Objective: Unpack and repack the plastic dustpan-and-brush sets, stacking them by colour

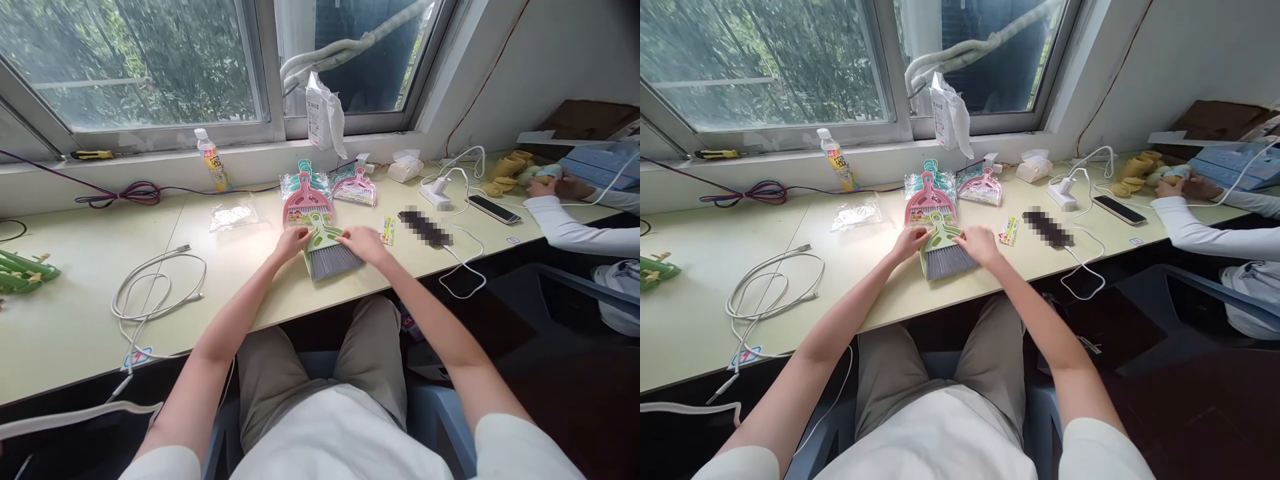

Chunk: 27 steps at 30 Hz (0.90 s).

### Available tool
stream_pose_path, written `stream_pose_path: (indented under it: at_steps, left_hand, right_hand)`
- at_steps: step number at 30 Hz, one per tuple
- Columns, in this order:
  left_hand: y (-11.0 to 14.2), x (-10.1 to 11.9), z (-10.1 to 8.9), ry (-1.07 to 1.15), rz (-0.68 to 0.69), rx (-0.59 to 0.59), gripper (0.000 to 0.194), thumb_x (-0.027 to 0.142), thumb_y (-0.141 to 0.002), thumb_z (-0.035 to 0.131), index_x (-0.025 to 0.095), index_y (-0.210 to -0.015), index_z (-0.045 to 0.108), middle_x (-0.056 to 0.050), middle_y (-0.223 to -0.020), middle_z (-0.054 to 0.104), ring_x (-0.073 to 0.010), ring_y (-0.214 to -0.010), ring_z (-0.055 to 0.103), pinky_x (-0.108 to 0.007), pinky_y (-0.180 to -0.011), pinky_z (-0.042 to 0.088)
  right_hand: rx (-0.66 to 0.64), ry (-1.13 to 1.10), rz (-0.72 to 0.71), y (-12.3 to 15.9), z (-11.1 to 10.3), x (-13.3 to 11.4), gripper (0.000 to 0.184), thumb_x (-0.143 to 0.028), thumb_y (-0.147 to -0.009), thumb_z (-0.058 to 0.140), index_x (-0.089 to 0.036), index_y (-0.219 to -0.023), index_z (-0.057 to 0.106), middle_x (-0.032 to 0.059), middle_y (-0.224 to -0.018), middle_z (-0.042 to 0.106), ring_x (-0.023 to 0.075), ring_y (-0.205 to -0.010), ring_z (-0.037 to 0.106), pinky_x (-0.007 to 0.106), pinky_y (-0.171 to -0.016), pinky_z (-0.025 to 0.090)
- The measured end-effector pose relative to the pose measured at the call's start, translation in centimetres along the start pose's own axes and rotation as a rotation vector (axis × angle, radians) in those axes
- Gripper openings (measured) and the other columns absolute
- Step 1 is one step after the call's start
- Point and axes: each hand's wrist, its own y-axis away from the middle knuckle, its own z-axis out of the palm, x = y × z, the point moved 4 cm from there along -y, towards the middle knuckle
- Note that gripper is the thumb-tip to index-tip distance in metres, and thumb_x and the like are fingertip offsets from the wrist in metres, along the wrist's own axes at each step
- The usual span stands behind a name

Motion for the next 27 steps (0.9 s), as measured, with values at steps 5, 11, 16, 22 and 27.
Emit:
stream_pose_path:
  at_steps: [5,11,16,22,27]
  left_hand:
    - [0.2,2.6,0.3,-0.133,0.02,0.079,0.037,0.026,-0.09,0.047,0.019,-0.053,0.045,-0.001,-0.052,0.053,-0.0118,-0.05,0.04,-0.027,-0.054,0.025]
    - [0.6,3.0,1.4,-0.372,0.009,0.037,0.036,0.025,-0.092,0.045,0.016,-0.061,0.06,-0.007,-0.061,0.062,-0.0152,-0.053,0.049,-0.028,-0.054,0.026]
    - [1.1,3.1,1.7,-0.396,0.037,0.07,0.034,0.026,-0.095,0.045,0.016,-0.068,0.063,-0.01,-0.066,0.066,-0.019,-0.06,0.059,-0.029,-0.058,0.034]
    - [0.5,2.5,1.0,0.214,-0.073,0.101,0.034,0.037,-0.092,0.053,0.017,-0.119,0.053,-0.008,-0.094,0.073,-0.0146,-0.061,0.062,-0.028,-0.06,0.048]
    - [-0.3,1.8,1.9,0.689,-0.111,-0.029,0.069,0.052,-0.085,0.063,0.022,-0.142,0.039,-0.009,-0.107,0.072,-0.0185,-0.082,0.068,-0.023,-0.056,0.052]
  right_hand:
    - [0.061,-0.062,0.016,-1.5,1.2,-1.6,0.03,-0.045,-0.095,0.056,-0.019,-0.108,0.066,0.011,-0.11,0.072,0.024,-0.106,0.065,0.031,-0.084,0.047]
    - [-0.012,0.065,0.088,-1.6,1.1,-2.5,0.037,-0.045,-0.091,0.06,-0.013,-0.108,0.067,0.0192,-0.111,0.071,0.0307,-0.11,0.063,0.035,-0.085,0.047]
    - [0.032,0.058,0.113,-1.5,1.2,-3.4,0.031,-0.032,-0.093,0.053,-0.008,-0.107,0.068,0.0228,-0.11,0.069,0.0296,-0.101,0.067,0.035,-0.084,0.048]
    - [0.114,-0.227,0.175,-2.1,1.4,-2.2,0.029,-0.041,-0.089,0.059,-0.017,-0.102,0.069,0.014,-0.106,0.073,0.0276,-0.101,0.068,0.033,-0.083,0.049]
    - [0.231,-0.48,0.177,-2.5,1.9,-0.4,0.02,-0.039,-0.083,0.064,-0.021,-0.089,0.069,0.0078,-0.099,0.074,0.0232,-0.096,0.067,0.031,-0.082,0.049]
